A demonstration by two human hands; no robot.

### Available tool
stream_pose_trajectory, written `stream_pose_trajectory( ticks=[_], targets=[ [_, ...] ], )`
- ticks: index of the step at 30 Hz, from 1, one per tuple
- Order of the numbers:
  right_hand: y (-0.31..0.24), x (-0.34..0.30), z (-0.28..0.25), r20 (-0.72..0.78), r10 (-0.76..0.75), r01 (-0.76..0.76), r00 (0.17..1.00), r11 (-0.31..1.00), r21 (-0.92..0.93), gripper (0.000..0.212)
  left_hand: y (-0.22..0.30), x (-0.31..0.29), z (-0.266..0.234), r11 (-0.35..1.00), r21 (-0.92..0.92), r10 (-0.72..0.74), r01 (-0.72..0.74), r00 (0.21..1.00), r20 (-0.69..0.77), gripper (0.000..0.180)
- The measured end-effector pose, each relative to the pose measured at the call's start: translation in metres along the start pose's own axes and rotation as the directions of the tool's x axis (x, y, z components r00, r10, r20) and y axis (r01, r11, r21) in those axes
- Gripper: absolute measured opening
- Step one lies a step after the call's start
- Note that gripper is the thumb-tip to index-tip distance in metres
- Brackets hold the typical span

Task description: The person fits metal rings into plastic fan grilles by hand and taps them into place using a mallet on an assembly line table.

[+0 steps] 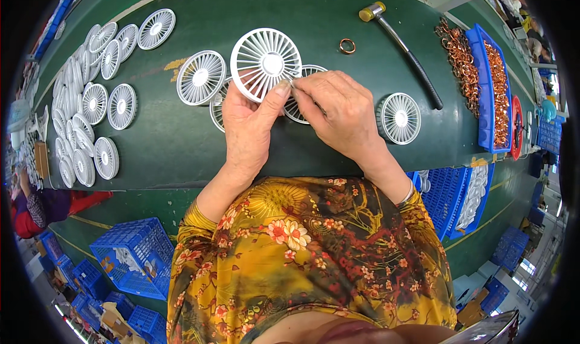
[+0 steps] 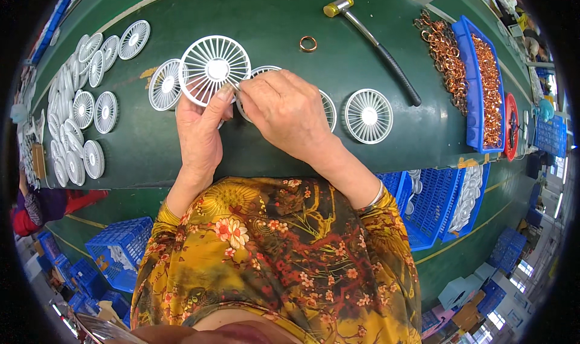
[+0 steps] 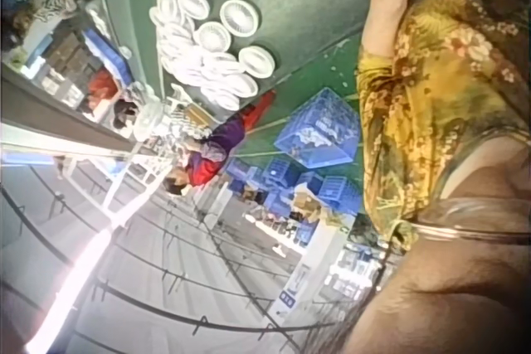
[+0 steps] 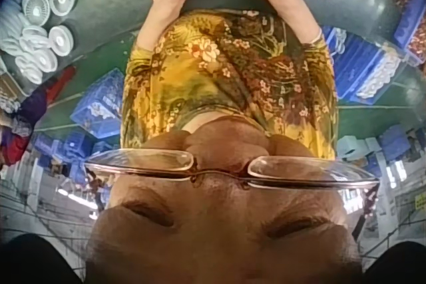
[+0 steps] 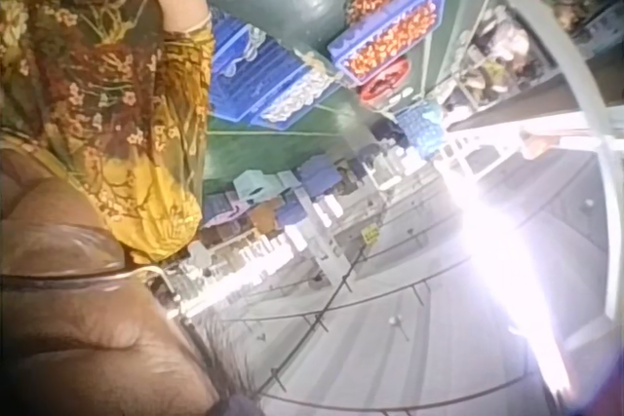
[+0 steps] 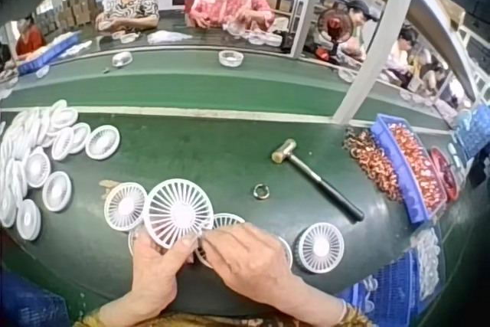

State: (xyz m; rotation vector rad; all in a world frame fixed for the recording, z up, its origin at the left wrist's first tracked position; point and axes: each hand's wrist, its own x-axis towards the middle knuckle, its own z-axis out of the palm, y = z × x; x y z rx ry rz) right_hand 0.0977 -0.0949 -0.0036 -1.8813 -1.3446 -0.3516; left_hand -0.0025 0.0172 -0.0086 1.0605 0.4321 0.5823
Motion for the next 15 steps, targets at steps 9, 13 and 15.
stream_pose_trajectory(
  ticks=[9,13,15],
  targets=[
    [0.0015,-0.0031,0.0001,-0.016,0.068,-0.067,0.998,0.995,0.078,0.012,0.0009,-0.0022,-0.0014,1.0,0.021,-0.004,0.003,0.999,0.036,0.026],
    [0.0014,-0.0028,0.0044,-0.086,0.07,-0.065,0.994,0.996,0.064,0.014,0.0007,-0.0014,-0.0008,1.0,0.003,-0.013,0.013,0.998,0.058,0.027],
    [-0.003,-0.0014,0.003,-0.095,0.153,-0.14,0.984,0.982,0.129,0.014,0.0032,-0.0041,-0.0006,1.0,-0.009,0.002,-0.001,0.997,0.073,0.028]
  ],
)
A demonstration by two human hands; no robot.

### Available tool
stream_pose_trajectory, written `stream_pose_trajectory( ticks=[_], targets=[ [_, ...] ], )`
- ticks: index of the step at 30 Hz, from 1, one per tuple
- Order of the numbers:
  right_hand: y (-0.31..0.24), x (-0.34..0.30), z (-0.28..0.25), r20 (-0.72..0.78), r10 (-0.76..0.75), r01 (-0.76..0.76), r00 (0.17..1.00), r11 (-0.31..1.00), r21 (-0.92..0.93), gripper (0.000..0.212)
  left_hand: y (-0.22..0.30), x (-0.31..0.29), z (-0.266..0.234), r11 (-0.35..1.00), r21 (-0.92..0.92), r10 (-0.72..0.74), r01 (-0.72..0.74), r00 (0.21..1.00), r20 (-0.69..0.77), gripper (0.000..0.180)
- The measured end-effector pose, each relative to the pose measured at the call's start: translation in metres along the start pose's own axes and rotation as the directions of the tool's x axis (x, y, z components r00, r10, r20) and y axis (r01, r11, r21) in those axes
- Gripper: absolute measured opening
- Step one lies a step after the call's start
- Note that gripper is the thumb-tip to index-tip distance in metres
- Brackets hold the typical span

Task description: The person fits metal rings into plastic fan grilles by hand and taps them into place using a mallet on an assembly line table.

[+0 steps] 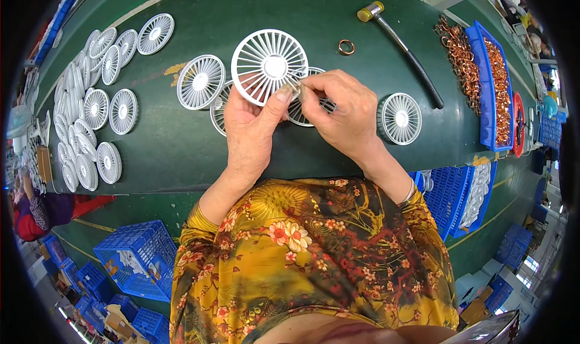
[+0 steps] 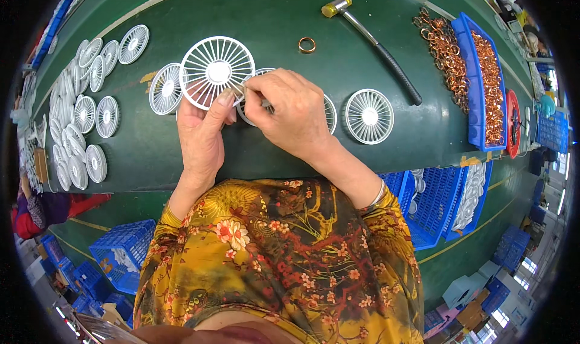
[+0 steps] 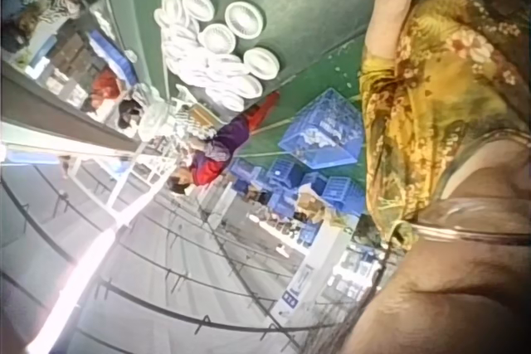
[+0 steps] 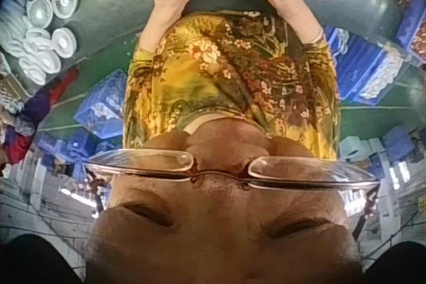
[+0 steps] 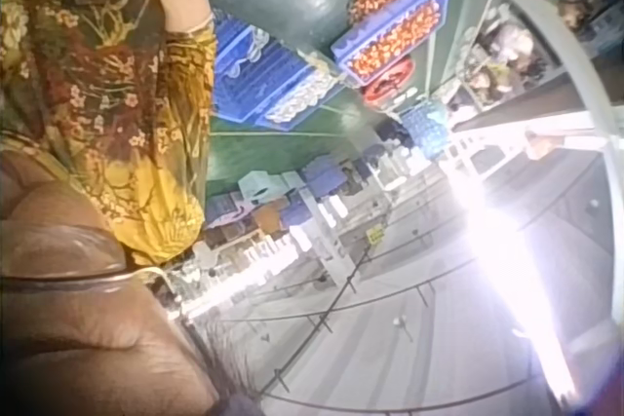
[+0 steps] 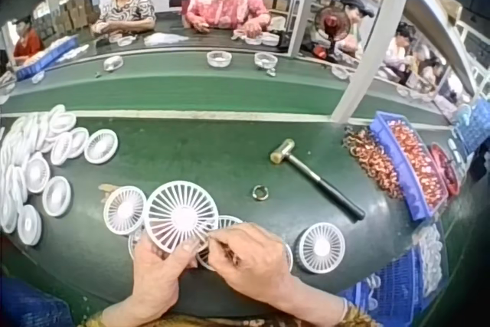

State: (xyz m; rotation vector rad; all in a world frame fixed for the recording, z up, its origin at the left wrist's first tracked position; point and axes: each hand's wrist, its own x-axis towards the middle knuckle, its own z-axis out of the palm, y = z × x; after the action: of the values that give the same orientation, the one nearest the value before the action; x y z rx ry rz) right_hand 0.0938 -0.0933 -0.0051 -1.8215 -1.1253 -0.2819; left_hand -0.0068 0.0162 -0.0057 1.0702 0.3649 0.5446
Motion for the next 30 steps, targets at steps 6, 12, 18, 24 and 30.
stream_pose_trajectory(
  ticks=[6,12,18,24,30],
  targets=[
    [0.001,0.004,0.002,-0.183,-0.169,0.158,0.968,0.985,-0.074,0.017,0.002,0.004,0.002,0.997,-0.074,-0.021,0.022,1.0,0.01,0.029],
    [0.001,0.004,0.001,-0.223,-0.351,0.305,0.909,0.927,-0.216,0.02,-0.006,0.006,-0.007,0.833,-0.434,-0.293,0.343,0.939,0.181,0.017],
    [-0.006,0.0,-0.003,-0.201,-0.178,0.178,0.963,0.984,-0.016,0.015,0.0,0.005,-0.011,0.84,-0.452,-0.241,0.3,0.953,0.184,0.017],
    [-0.013,-0.011,-0.011,-0.075,0.22,-0.191,0.973,0.939,0.286,0.008,0.015,-0.003,-0.016,0.924,-0.365,-0.094,0.113,0.993,0.068,0.025],
    [0.015,-0.023,-0.081,-0.286,0.236,-0.23,0.928,0.972,0.055,0.009,0.036,-0.017,-0.059,0.979,0.033,0.201,-0.199,0.942,-0.268,0.026]
  ],
)
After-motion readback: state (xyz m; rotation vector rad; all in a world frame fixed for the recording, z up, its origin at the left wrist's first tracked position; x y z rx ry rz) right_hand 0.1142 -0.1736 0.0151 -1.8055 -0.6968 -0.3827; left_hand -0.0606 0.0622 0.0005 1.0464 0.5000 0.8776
